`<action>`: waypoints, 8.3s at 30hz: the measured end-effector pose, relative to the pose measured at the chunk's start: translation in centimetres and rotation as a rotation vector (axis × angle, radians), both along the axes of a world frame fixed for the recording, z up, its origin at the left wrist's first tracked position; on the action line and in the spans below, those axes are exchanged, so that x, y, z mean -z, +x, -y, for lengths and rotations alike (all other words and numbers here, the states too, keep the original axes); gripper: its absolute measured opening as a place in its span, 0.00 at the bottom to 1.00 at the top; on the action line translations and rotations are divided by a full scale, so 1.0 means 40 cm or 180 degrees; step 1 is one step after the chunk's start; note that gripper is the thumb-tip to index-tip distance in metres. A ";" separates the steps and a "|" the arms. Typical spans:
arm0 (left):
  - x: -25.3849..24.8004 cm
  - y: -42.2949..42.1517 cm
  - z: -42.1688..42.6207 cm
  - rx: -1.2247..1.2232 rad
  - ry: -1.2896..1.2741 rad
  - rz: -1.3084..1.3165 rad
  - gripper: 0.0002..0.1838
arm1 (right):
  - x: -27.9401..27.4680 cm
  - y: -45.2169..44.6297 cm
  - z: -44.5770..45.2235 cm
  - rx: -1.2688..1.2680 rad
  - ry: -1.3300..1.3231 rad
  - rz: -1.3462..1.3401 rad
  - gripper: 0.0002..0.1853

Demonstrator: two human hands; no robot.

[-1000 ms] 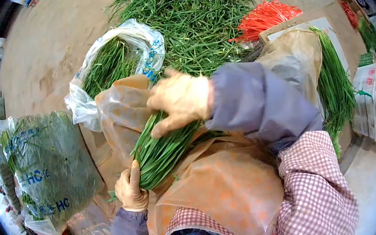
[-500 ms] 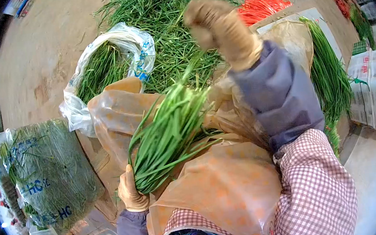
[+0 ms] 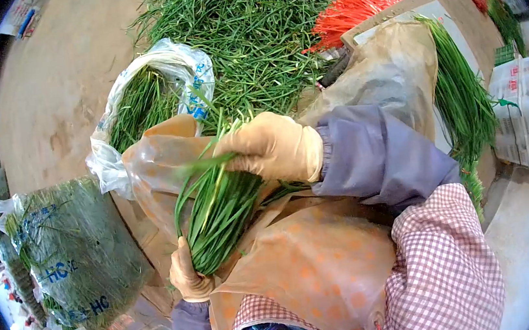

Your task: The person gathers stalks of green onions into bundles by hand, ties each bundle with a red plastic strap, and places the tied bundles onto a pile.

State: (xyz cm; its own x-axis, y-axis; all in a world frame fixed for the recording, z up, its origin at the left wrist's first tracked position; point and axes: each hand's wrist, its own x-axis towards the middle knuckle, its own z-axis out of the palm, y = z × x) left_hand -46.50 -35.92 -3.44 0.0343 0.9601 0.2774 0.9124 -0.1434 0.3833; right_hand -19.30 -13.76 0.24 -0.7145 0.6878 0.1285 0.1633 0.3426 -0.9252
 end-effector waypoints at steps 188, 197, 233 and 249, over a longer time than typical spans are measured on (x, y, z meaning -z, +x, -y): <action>0.077 -0.098 0.118 -0.1179 -0.2459 0.6153 0.04 | 0.078 0.065 0.063 0.0313 -0.4309 -0.1226 0.26; 0.094 -0.114 0.130 -0.0800 -0.2432 0.6113 0.05 | 0.124 0.099 -0.018 0.1403 -0.3889 -0.2387 0.17; 0.074 -0.074 0.115 -0.1327 -0.2336 0.6036 0.11 | 0.106 0.110 -0.121 0.0678 -0.3062 -0.2611 0.08; -0.009 -0.016 0.091 -0.1443 -0.2278 0.5187 0.07 | 0.043 -0.025 0.030 0.1064 -0.0092 0.0102 0.10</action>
State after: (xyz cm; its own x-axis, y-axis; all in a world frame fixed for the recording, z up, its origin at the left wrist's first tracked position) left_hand -47.15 -39.55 -3.10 -0.0833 0.7529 -0.6528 -0.4679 0.5488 0.6927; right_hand -20.30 -14.97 -1.48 -0.4522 0.8877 0.0867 0.2914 0.2389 -0.9263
